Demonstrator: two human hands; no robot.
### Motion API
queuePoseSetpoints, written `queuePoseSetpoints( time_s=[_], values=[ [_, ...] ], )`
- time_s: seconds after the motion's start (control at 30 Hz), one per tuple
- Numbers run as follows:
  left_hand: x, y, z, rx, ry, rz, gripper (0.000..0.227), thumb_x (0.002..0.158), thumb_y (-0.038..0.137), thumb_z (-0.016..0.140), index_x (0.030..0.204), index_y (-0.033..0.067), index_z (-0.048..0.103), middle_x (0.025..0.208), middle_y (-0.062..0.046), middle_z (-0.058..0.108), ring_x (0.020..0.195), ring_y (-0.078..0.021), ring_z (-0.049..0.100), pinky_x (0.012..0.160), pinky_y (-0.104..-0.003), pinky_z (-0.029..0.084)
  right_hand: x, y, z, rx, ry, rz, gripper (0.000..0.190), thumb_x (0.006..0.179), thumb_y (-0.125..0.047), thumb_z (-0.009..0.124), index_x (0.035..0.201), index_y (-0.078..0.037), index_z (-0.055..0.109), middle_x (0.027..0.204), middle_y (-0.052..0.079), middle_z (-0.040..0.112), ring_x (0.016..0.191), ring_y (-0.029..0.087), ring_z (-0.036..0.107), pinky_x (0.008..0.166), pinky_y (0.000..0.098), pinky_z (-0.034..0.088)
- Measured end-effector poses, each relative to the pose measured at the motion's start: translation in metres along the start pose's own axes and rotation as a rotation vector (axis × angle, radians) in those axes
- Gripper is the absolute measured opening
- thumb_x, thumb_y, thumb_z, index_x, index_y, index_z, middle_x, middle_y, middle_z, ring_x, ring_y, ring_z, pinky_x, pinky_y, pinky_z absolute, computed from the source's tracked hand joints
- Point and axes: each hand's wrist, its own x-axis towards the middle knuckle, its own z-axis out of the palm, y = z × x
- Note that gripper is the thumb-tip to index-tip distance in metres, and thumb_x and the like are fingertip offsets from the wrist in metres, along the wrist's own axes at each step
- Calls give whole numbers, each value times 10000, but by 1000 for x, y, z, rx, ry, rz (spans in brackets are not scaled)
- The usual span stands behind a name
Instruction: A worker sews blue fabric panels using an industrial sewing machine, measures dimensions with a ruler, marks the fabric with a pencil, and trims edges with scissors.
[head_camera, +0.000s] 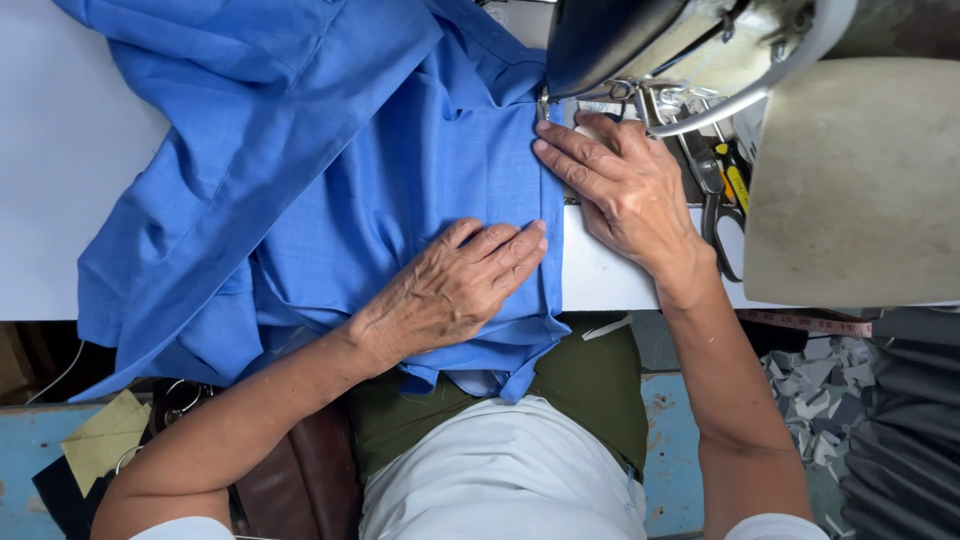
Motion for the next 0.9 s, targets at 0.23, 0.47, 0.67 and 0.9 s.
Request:
queuePoseSetpoints(
  time_s=[0.23, 0.47, 0.67, 0.9],
  values=[
    [0, -4, 1, -31, 13, 12, 437, 1020, 89, 510, 1422, 20, 666, 1497, -144, 648, 1279, -283, 620, 1025, -420, 495, -2, -4, -3, -39, 1, 49, 395, 1162, -51, 569, 1522, -146, 700, 1556, 74, 695, 1291, 355, 688, 945, 464, 547],
    [1, -6, -1, -73, 40, -9, 388, 1054, 87, 507, 1399, 18, 672, 1475, -144, 656, 1261, -279, 638, 1021, -423, 506, 4, -6, -4, -22, 9, 49, 378, 1157, -12, 567, 1482, -132, 719, 1519, 120, 726, 1268, 352, 697, 892, 480, 526],
    [3, -12, 3, -152, 16, -15, 490, 955, 105, 594, 1435, 25, 649, 1501, -160, 647, 1302, -284, 635, 1052, -433, 493, 1, -4, -4, -29, 11, 56, 368, 1195, -54, 537, 1523, -129, 685, 1550, 126, 693, 1249, 358, 703, 839, 463, 541],
    [8, -26, 6, -169, 2, -23, 521, 898, 63, 645, 1418, 79, 668, 1474, -146, 638, 1275, -275, 639, 1037, -429, 484, -9, 0, 3, -11, -4, 67, 454, 1165, 32, 589, 1576, -160, 619, 1594, 139, 644, 1178, 374, 715, 691, 403, 567]
  ],
)
